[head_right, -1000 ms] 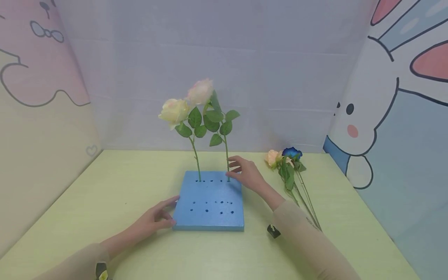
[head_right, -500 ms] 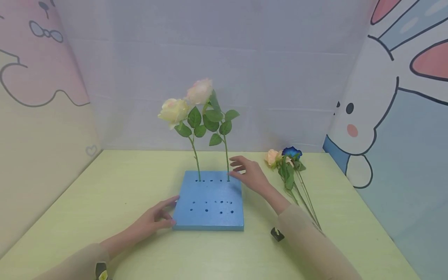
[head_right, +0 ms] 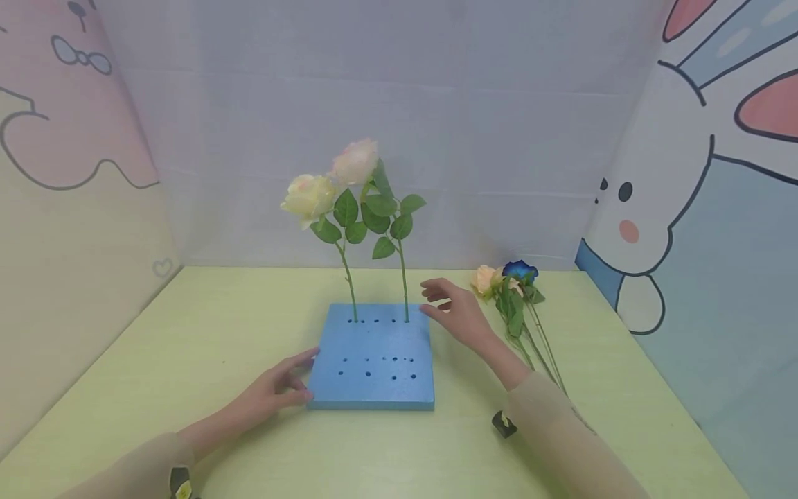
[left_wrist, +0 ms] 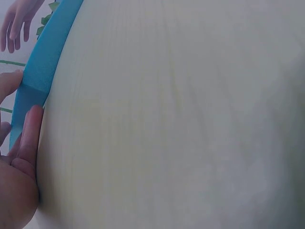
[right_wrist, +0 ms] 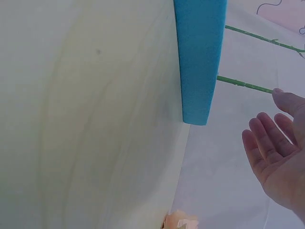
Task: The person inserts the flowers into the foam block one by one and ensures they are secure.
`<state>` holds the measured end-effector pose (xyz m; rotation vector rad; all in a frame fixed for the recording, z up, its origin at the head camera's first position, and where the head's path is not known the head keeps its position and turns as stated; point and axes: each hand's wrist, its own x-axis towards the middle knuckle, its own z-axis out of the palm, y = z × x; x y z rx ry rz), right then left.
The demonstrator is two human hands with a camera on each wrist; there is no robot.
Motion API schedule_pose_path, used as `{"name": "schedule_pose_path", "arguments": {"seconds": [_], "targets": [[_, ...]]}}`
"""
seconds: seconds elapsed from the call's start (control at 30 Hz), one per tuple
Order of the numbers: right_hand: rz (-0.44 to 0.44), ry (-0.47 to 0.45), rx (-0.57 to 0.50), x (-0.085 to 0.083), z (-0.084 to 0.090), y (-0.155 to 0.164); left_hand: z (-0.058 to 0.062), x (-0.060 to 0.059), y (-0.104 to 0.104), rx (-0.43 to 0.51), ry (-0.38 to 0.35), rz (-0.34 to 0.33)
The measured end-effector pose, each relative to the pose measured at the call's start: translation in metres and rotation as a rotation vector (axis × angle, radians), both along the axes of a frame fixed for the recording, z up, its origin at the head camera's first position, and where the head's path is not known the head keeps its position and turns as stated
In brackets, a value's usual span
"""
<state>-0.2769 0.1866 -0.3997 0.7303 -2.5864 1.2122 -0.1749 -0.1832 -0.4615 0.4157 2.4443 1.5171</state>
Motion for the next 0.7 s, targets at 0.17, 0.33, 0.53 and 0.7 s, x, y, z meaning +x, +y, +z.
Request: {"name": "schedule_pose_path", "arguments": {"seconds": [0.17, 0.33, 0.53, 0.7], "targets": [[-0.010, 0.026, 0.005, 0.003, -0.001, 0.006, 0.000, 0.001, 0.000, 0.000, 0.010, -0.006], [-0.032, 0.058, 0.006, 0.011, 0.002, 0.012, 0.000, 0.001, 0.000, -0.002, 0.017, -0.007], [-0.062, 0.104, 0.003, 0.018, 0.003, 0.024, -0.001, 0.000, 0.000, -0.019, 0.032, -0.009], [-0.089, 0.110, -0.009, 0.025, 0.002, 0.035, -0.002, -0.001, -0.001, -0.020, 0.042, -0.015]]}}
